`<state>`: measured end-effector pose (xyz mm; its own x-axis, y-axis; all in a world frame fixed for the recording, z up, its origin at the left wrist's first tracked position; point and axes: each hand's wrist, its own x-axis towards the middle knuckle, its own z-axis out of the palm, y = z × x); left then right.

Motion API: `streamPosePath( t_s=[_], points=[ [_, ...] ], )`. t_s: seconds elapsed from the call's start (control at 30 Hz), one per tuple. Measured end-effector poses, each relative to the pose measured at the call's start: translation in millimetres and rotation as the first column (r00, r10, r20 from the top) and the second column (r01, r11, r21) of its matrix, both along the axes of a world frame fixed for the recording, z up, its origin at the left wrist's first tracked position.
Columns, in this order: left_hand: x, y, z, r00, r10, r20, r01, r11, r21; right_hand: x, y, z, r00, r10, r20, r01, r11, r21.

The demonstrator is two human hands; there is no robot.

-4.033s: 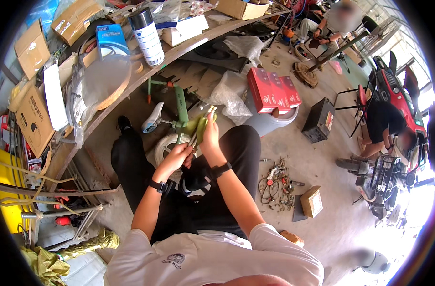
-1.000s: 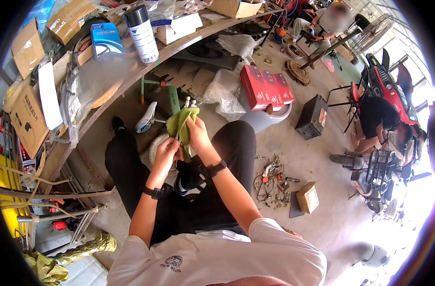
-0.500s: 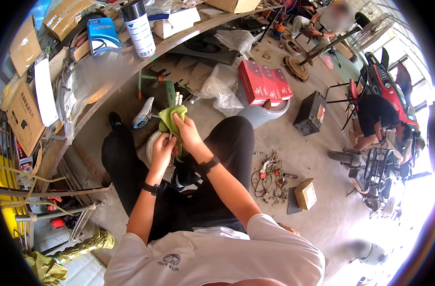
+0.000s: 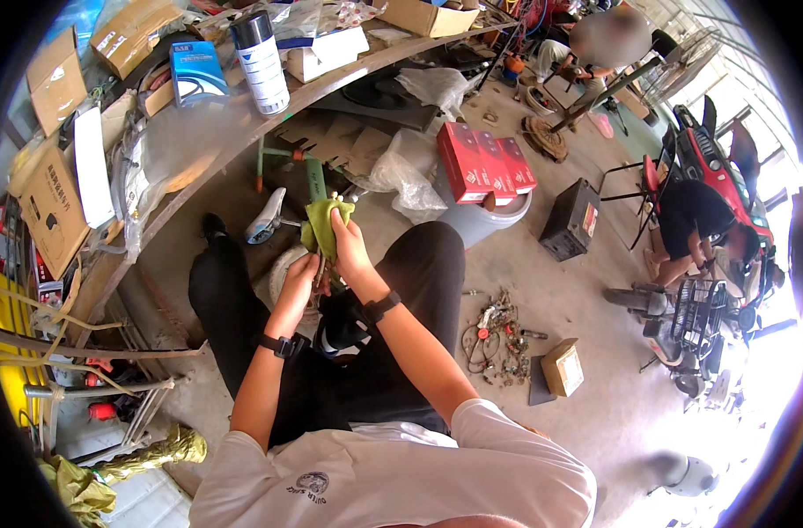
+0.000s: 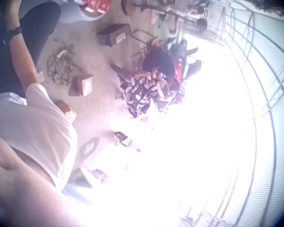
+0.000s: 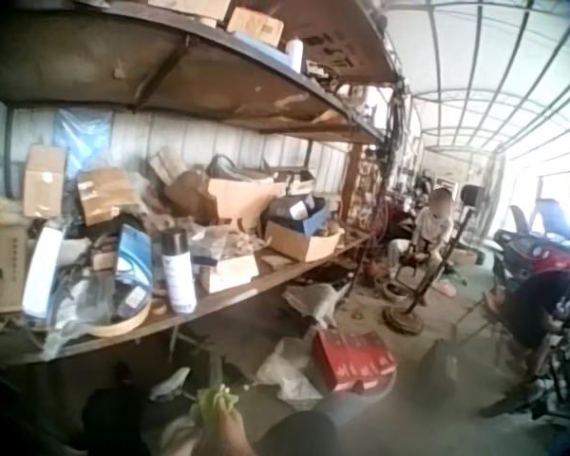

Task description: The person cleans metal rods by wiping them with a cloth, applying a spray cleaner to the cloth, and rubbing the rods until they are wiped down.

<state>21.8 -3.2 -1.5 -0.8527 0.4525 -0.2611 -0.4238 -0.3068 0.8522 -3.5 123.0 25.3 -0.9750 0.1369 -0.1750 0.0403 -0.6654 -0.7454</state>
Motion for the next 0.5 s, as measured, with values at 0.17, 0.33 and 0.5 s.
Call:
streamPosePath(
  t_s=[0.17,0.33,0.5],
  points=[
    [3,-2,9,0.998,0.021,-0.056,-0.026,0.995,-0.100,-1,8,-6,0.998,-0.036,-0.047,0.034,0.999,-0.035],
    [23,2,12,0.992,0.061,-0.108,-0.073,0.991,-0.113,7,13,10,0.993,-0.078,-0.087,0.069,0.992,-0.108],
    [41,11,27,0.993,0.084,-0.088,-0.090,0.994,-0.064,15,16,20,0.993,0.075,-0.088,-0.084,0.991,-0.104]
  ],
)
